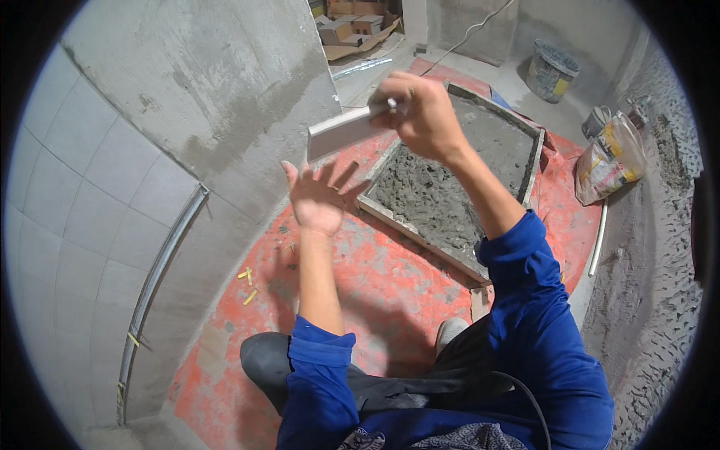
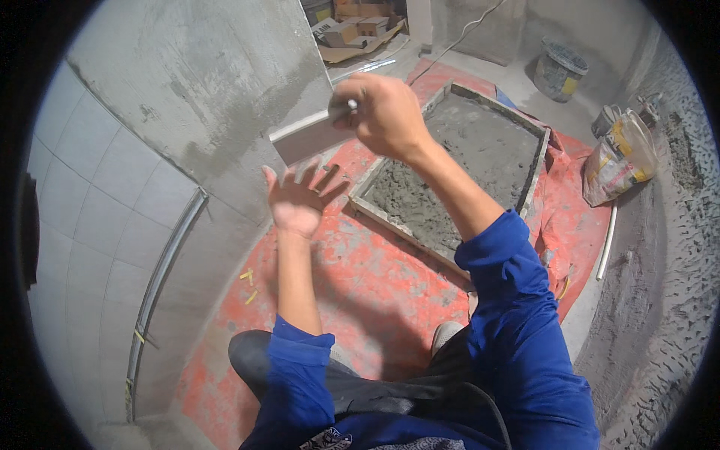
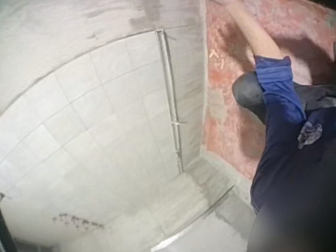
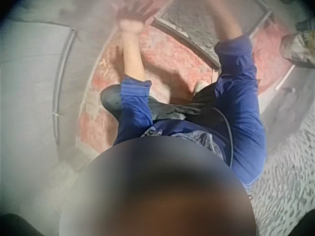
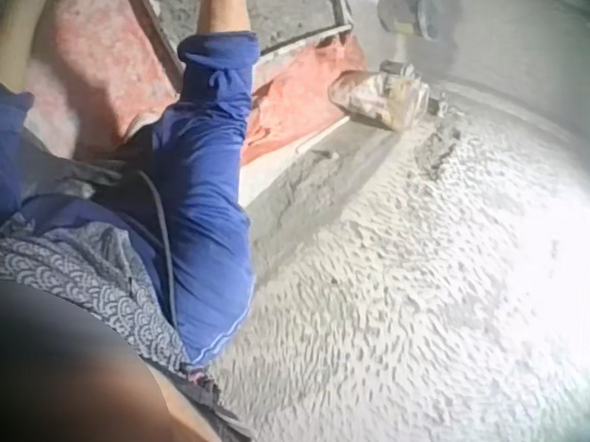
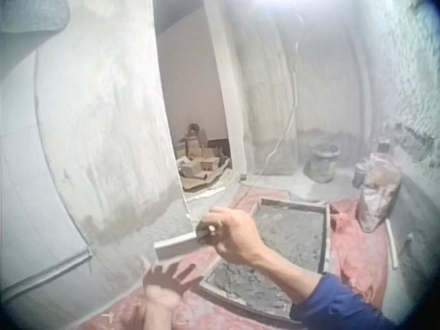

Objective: The person applies cement adhesive to the back of a white tile using a notched trowel, then presses the tile onto a wall where other tiles are already installed with leveling clips. The person adjusts the tile position and uses a small hammer to tap it into place.

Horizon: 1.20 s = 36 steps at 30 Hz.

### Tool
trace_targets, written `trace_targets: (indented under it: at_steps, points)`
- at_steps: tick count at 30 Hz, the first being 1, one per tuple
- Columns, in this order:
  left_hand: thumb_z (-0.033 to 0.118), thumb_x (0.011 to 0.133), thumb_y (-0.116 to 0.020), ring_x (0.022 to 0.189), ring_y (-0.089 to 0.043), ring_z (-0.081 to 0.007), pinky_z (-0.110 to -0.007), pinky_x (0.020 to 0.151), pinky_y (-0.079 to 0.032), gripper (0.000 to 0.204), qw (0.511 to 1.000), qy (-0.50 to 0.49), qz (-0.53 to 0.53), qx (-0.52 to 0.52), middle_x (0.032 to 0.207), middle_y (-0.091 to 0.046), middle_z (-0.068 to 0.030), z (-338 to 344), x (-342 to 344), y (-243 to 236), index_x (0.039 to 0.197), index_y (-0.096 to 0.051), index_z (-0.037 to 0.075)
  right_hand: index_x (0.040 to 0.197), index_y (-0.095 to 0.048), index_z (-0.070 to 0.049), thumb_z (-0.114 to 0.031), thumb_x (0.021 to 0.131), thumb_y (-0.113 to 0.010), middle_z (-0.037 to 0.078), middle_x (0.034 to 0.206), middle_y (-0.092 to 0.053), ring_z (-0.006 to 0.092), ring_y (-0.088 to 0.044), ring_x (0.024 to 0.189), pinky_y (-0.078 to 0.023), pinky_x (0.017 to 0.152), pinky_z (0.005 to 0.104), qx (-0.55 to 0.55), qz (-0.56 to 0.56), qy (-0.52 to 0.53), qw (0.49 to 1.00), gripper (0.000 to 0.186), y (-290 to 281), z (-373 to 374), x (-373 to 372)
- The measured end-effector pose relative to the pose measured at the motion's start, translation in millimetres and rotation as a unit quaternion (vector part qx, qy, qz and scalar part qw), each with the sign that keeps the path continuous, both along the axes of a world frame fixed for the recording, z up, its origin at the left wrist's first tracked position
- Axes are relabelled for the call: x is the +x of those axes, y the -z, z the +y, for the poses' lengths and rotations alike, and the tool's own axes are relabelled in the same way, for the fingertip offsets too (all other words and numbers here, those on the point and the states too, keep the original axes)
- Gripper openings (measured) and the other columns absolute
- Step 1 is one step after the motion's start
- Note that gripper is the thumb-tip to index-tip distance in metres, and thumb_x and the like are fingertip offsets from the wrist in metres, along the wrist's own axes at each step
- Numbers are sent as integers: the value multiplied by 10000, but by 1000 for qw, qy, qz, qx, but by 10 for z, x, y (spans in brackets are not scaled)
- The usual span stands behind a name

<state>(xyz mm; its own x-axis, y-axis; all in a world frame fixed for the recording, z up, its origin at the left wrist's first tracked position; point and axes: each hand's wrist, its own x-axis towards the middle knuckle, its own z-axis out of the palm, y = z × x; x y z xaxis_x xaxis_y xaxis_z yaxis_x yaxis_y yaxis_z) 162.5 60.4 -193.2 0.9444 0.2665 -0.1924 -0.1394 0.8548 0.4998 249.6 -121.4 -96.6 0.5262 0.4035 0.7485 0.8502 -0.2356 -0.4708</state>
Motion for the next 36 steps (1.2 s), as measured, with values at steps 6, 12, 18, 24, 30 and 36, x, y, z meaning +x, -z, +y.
trace_targets:
  at_steps: [6, 12, 18, 24, 30, 36]
  points:
    - [765, 920, -282, 1285, -463, -471, -677, 1057, -354, 944, 923, 207, -279, -163, 1454, -452, -218, -177, 45, 357, 1490, -334, 15, 810, -697, -131, 16, 591, -715, 5, 857, -629, 245, -606, 911, -424, 868, 405, -40, -178, 0, 983, 265, 683, -76, -275]
    - [589, 1011, -333, 1297, -494, -379, -528, 1094, -406, 735, 990, 4, -123, -64, 1471, -458, -187, -216, -24, 933, 1473, -369, 18, 1181, -674, -151, -58, 656, -814, 58, 1251, -610, 267, -525, 1216, -359, 1029, 443, -208, -25, 8, 978, 551, 1046, -729, -610]
    - [524, 1025, -351, 1371, -411, -392, -574, 1119, -360, 682, 985, 66, -144, -72, 1526, -395, -175, 63, -230, 1303, 1499, -345, 33, 1287, -588, -39, -233, 840, -732, 173, 1242, -609, 368, -621, 1076, -486, 904, 436, -242, 291, 291, 879, 508, 1767, -2179, -823]
    - [530, 1026, -324, 1394, -375, -412, -620, 1122, -334, 685, 952, 133, -235, -142, 1541, -367, -182, 37, -126, 1374, 1509, -327, 44, 1330, -501, -41, -383, 855, -719, 242, 1195, -617, 418, -630, 1059, -499, 881, 501, -319, 453, 345, 757, 625, 2782, -2760, -1364]
    - [524, 1025, -333, 1411, -351, -404, -616, 1134, -313, 688, 952, 154, -233, -126, 1558, -342, -180, -125, -84, 1361, 1520, -307, 48, 1250, -425, -53, -325, 826, -740, 241, 1061, -665, 414, -676, 939, -525, 772, 523, -397, 467, 360, 703, 594, 2924, -2452, -1158]
    - [514, 1028, -339, 1421, -341, -393, -605, 1147, -295, 687, 952, 158, -228, -130, 1569, -325, -176, -166, -112, 1292, 1524, -297, 42, 1166, -500, -38, -188, 770, -721, 230, 1049, -638, 410, -669, 947, -538, 778, 519, -455, 366, 379, 718, 478, 3082, -2213, -1215]
